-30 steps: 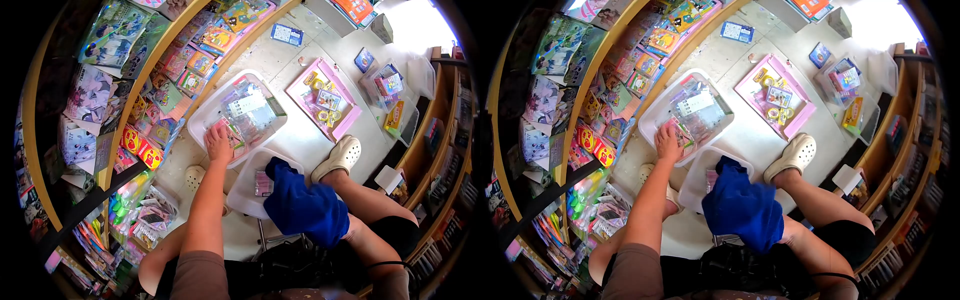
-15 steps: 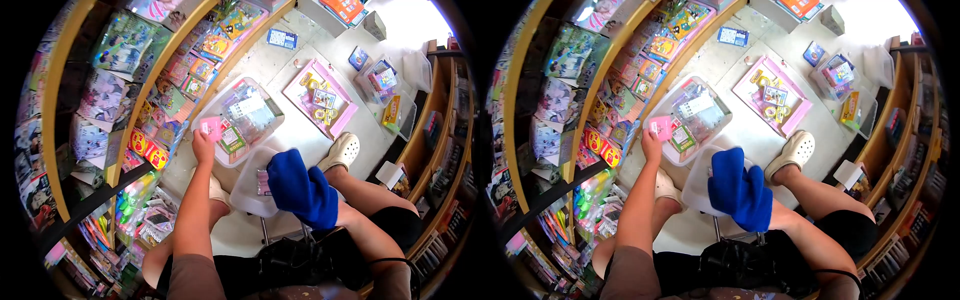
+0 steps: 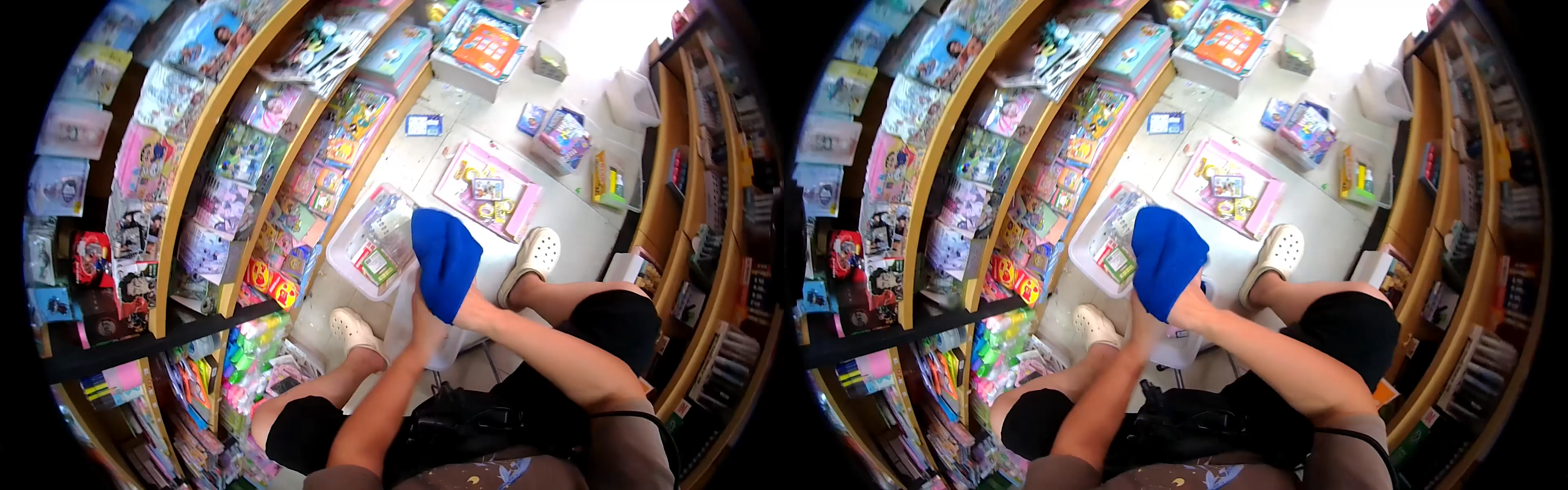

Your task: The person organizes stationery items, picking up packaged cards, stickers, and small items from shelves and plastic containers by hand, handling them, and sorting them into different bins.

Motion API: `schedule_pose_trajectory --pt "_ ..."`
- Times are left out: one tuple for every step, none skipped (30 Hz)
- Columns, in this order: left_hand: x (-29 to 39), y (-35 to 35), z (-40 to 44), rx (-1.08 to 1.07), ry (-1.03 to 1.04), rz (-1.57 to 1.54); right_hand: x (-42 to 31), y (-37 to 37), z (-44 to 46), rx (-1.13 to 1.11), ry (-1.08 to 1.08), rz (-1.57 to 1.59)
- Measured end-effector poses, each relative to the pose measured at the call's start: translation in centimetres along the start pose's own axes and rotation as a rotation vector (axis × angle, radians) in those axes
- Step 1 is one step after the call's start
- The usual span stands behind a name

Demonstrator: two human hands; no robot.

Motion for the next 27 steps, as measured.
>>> schedule_pose_trajectory --pt "2.0 1.0 -1.2 0.006 0.129 0.129 0.8 -0.6 -0.3 0.023 -0.017 -0.046" --pt "2.7 1.6 -2.0 -0.063 0.051 -0.016 1.8 -1.1 -0.5 0.044 -0.034 -0.09" --pt "3.6 2.3 -2.2 -0.135 -0.019 -0.158 3.0 -1.6 -0.2 0.071 -0.057 -0.135" --pt "4.7 2.2 -2.7 -0.178 -0.082 -0.135 5.2 -1.6 -0.4 0.081 0.014 0.037" --pt "5.8 1.8 -3.4 -0.2 -0.134 -0.229 7.1 -1.4 -0.6 0.087 0.088 0.214" --pt "6.8 1.5 -3.6 -0.218 -0.179 -0.322 7.8 -1.4 0.3 0.03 0.18 0.266" --pt "7.3 1.2 -3.7 -0.236 -0.224 -0.412 6.9 -2.2 0.9 -0.034 0.082 0.354" --pt "7.8 0.6 -4.0 -0.251 -0.166 -0.399 7.8 -2.8 0.7 0.004 0.207 0.357" --pt "8.1 -0.3 -4.4 -0.219 -0.175 -0.402 8.3 -3.4 0.6 0.04 0.333 0.361" --pt "8.4 -1.1 -4.8 -0.186 -0.185 -0.405 9.0 -3.2 0.4 0.102 0.551 0.621" --pt "8.9 -1.9 -4.9 -0.149 -0.195 -0.409 9.9 -2.0 -1.6 0.045 0.968 1.029" --pt "9.4 -2.3 -4.8 -0.113 -0.208 -0.533 8.7 -1.9 -1.6 -0.03 0.974 1.119" --pt "9.7 -2.7 -4.5 -0.094 -0.211 -0.534 7.5 -1.6 -1.5 -0.112 0.978 1.205" --pt "9.9 -3.0 -4.3 -0.069 -0.215 -0.537 6.5 -1.1 -1.5 -0.202 0.982 1.286" --pt "10.0 -3.4 -4.1 -0.042 -0.218 -0.542 5.5 -0.6 -1.6 -0.296 0.984 1.362" --pt "9.9 -3.6 -4.0 -0.032 -0.209 -0.532 5.4 -0.1 -1.6 -0.351 0.965 1.392" --pt "9.8 -3.8 -3.8 0.01 -0.208 -0.525 4.8 0.0 -1.7 -0.422 0.935 1.435" --pt "9.8 -3.9 -3.8 0.049 -0.21 -0.517 3.6 -0.3 -1.7 -0.494 0.903 1.475" --pt "9.7 -4.0 -3.7 0.086 -0.212 -0.509 2.6 -0.9 -1.8 -0.509 0.901 1.516" --pt "9.3 -4.2 -3.6 0.075 -0.215 -0.457 1.5 -1.4 -1.7 -0.522 0.901 1.559" --pt "8.7 -4.7 -3.7 0.063 -0.218 -0.404 0.9 -1.6 -1.7 -0.535 0.902 1.602" --pt "8.4 -4.9 -3.7 0.052 -0.223 -0.351 0.9 -1.3 -1.9 -0.559 0.914 1.611" --pt "9.4 -5.5 -3.8 0.098 -0.148 -0.082 0.7 -1.1 -1.8 -0.591 0.873 1.636" --pt "10.8 -5.8 -3.9 0.143 -0.07 0.186 0.6 -0.9 -1.8 -0.622 0.83 1.661" --pt "11.9 -5.9 -4.0 0.186 0.009 0.452 0.3 -0.8 -1.8 -0.652 0.786 1.683" --pt "12.6 -6.0 -4.0 0.212 0.17 0.509 0.6 -0.6 -1.8 -0.639 0.813 1.683" --pt "13.7 -5.1 -3.9 0.15 0.299 0.613 0.2 -0.5 -1.9 -0.669 0.822 1.734"
Point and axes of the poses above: each hand's wrist, its own z-axis towards the middle knuckle, its own y-axis out of the palm, x = y × z, the point moved 7 cm from there along z, towards the middle knuckle, and after that the axes turned 7 degrees about z, right-handed, at the moved point
